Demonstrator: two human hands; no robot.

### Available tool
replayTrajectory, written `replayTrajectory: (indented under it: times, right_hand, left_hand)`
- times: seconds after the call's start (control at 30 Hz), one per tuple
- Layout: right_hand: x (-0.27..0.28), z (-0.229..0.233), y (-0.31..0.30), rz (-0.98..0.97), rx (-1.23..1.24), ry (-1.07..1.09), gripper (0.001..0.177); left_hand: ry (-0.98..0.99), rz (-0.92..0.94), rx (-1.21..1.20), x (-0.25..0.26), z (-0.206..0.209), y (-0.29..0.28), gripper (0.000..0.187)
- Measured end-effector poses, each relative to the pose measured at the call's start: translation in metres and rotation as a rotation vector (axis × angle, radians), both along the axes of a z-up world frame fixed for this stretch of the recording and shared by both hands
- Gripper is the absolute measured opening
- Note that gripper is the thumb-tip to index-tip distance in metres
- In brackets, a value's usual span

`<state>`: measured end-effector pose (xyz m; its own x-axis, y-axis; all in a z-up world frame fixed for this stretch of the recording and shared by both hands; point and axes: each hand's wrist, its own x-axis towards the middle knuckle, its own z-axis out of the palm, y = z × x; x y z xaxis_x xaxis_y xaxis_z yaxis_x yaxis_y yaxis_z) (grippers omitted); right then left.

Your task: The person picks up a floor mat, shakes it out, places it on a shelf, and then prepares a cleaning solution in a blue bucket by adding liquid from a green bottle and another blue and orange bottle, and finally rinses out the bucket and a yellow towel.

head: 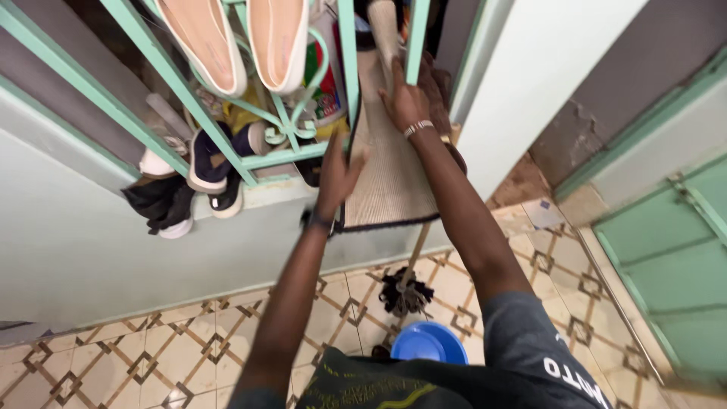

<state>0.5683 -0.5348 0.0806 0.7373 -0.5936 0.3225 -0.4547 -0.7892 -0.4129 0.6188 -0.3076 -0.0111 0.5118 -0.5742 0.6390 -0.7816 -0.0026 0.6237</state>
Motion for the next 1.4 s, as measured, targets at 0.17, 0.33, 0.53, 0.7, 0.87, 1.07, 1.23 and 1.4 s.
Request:
replayTrajectory:
  times: [0.17, 0.33, 0.53, 0.7, 0.87, 1.07, 1.23, 1.4]
  right_hand:
    - [-0.062, -0.018, 0.026, 0.094, 0.019, -0.173, 0.093]
    - [-0.129, -0.061, 0.027, 0.01, -0.007, 0.19, 0.077]
    - [-0.069, -0.054, 0.032, -0.083, 0.087, 0.237, 0.065]
    - [-0.128, -0.065, 0.095, 0.126, -0.319, -0.35, 0.064]
    - [-0.204, -0.166, 0.312, 0.89, 0.172, 0.003, 0.071]
    - [-0.328, -0.283, 0.455, 1.152, 0.011, 0.179, 0.024]
    - [-0.416, -0.349, 0.526, 1.577, -0.038, 0.069, 0.025]
    - [-0.516, -0.379, 0.594, 1.711, 0.355, 0.289, 0.033]
  left_hand:
    - [0.636, -0.088, 0.312, -0.055, -0.03, 0.077, 0.072]
    - [0.607, 0.217, 0.442, -0.081, -0.035, 0.052, 0.038]
    - [0.484, 0.248, 0.214, -0.087, 0.005, -0.004, 0.042]
    - [0.736, 0.07, -0.303, -0.133, -0.01, 0.05, 0.084]
    - [1.344, 0.146, -0.519, -0.202, -0.09, 0.178, 0.084]
    - [1.72, 0.268, -0.797, -0.354, -0.248, 0.341, 0.035]
    - [0.676, 1.043, 0.271, -0.502, -0.27, 0.411, 0.03]
    - [0.378, 1.229, 0.393, -0.653, -0.185, 0.452, 0.029]
